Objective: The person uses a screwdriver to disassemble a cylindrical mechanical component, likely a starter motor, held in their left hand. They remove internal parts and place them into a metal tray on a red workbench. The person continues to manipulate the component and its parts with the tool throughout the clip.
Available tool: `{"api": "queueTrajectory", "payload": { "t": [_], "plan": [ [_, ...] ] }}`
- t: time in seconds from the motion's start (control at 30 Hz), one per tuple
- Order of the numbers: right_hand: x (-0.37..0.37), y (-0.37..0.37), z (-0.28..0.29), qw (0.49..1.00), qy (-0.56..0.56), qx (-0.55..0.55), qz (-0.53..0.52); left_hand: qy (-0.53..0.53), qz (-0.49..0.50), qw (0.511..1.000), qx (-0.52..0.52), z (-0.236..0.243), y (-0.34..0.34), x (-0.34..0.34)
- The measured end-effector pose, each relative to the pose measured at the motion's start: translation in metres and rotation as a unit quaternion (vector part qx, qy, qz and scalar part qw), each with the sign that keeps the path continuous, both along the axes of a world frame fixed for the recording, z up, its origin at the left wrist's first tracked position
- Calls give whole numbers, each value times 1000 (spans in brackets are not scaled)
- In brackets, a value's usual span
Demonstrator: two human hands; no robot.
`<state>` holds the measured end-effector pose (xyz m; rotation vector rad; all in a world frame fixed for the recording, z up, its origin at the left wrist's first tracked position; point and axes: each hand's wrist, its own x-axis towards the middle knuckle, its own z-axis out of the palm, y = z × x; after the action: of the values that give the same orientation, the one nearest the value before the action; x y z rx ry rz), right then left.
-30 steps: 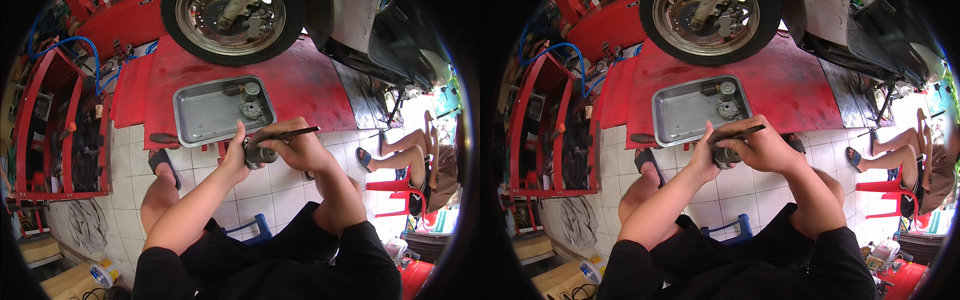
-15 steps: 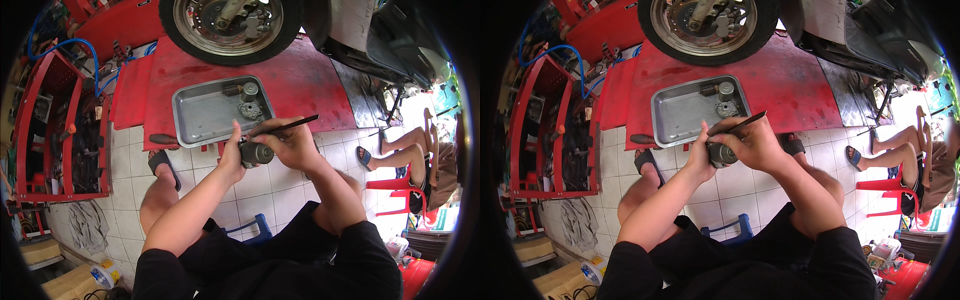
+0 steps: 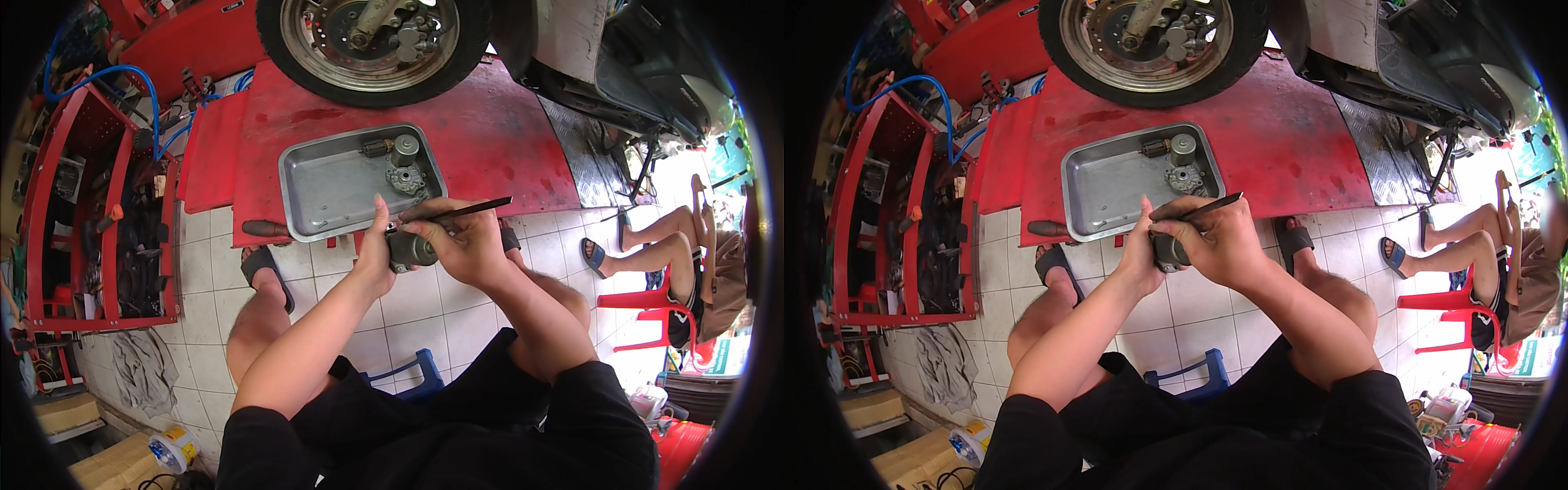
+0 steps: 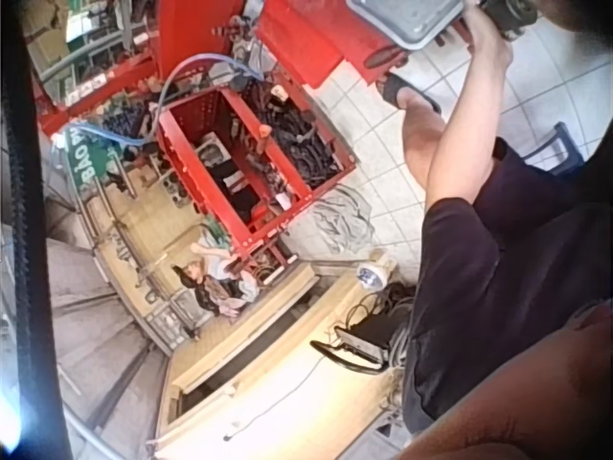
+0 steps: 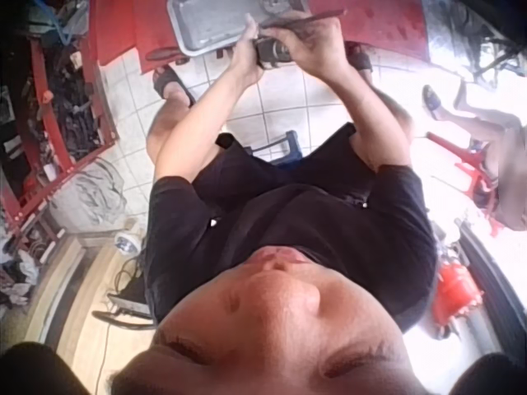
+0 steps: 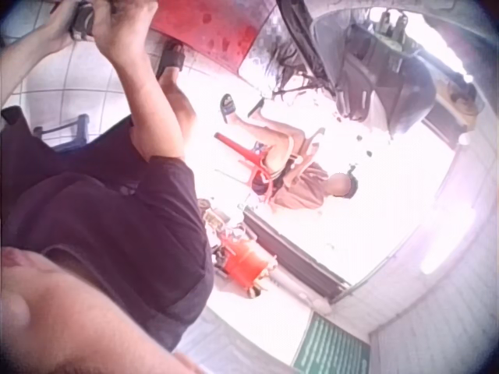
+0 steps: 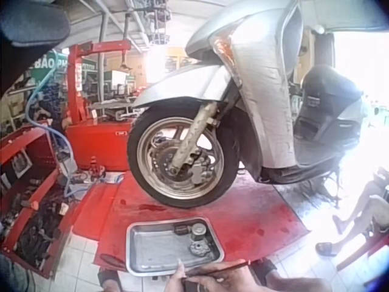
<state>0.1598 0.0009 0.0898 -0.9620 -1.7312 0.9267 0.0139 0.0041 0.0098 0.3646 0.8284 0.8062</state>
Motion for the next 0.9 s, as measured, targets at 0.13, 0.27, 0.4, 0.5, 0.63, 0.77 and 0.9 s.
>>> {"api": "queueTrajectory", "payload": {
  "t": [0.13,0.27,0.4,0.5,0.63,0.77,0.9],
  "plan": [
    [-3,2,-2,1000,15,-11,1,3,4,1000,2,6,0,-2],
    [-6,2,-5,1000,9,-15,2,18,-2,1000,10,8,-2,-6],
    [-12,-2,-2,1000,13,-17,-2,21,-1,1000,-1,4,-1,-9],
    [-14,-3,0,1000,4,-4,-10,31,9,999,-5,0,-2,-8],
    [-8,-6,3,998,-36,-55,10,36,2,999,1,-2,-1,-8],
    [-7,-6,3,998,-43,-45,5,32,0,999,9,-3,-2,-7],
    [-6,-6,3,998,-35,-51,3,30,1,1000,4,-2,-1,-4]
  ]
}}
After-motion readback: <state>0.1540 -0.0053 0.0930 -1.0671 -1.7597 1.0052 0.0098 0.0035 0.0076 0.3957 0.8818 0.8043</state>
